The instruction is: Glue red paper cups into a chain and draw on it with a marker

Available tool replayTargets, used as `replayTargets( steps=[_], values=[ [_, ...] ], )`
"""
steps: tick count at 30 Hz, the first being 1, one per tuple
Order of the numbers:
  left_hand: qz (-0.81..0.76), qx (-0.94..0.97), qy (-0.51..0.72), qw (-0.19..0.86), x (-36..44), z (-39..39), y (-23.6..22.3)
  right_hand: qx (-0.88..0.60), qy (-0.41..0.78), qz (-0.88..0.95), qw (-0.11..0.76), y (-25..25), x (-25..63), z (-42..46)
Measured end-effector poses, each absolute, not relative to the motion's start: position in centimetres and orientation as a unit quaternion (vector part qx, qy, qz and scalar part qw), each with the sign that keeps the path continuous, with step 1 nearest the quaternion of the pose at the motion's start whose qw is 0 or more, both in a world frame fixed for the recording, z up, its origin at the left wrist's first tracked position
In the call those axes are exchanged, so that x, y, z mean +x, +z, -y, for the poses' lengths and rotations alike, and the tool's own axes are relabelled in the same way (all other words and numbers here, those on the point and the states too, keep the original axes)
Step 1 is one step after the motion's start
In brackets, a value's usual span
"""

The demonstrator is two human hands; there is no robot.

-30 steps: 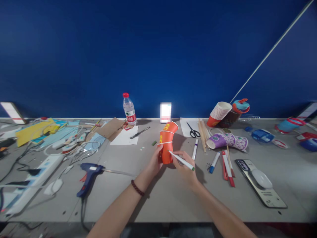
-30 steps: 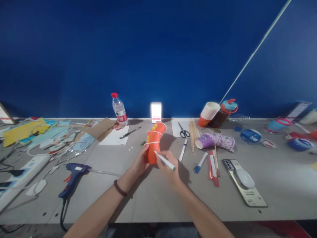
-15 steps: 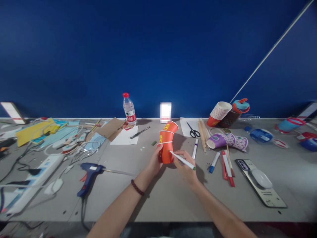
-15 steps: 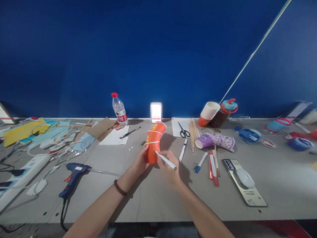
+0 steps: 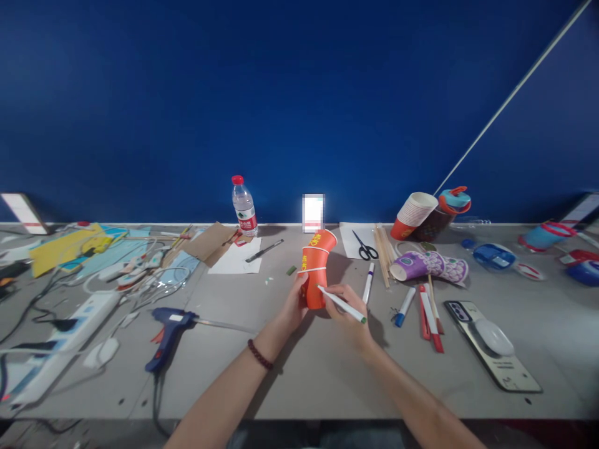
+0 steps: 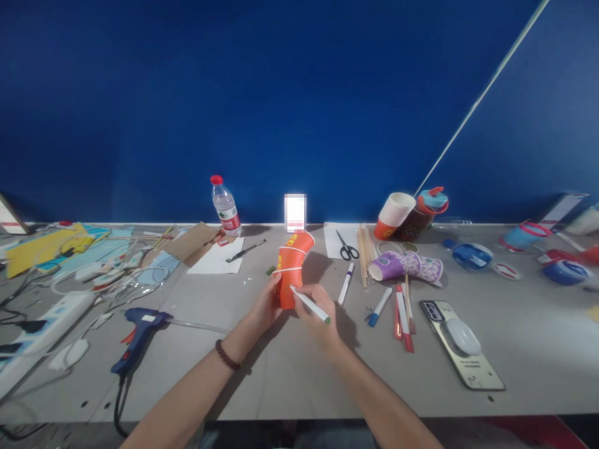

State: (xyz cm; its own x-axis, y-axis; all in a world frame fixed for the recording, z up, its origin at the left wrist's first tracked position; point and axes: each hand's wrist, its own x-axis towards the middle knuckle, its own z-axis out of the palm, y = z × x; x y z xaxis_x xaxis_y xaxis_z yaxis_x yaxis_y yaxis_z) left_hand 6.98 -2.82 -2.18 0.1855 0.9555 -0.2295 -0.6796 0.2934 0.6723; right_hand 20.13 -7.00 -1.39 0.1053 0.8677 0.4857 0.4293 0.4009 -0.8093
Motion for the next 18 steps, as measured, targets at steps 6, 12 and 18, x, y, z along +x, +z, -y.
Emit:
replayTargets(
  steps=[6, 12, 18],
  values=[
    [-0.317, 0.219, 0.550, 0.741, 6.98, 2.92, -2.10, -0.513, 0.202, 0.633, 0.543, -1.23, 20.12, 7.07],
    [-0.333, 0.210, 0.543, 0.742, 6.95, 2.89, -2.16, -0.531, 0.222, 0.607, 0.548, -1.18, 20.15, 7.12],
    [-0.341, 0.212, 0.542, 0.738, 7.00, 2.85, -2.29, -0.540, 0.230, 0.598, 0.546, -1.34, 20.36, 7.10]
  ],
)
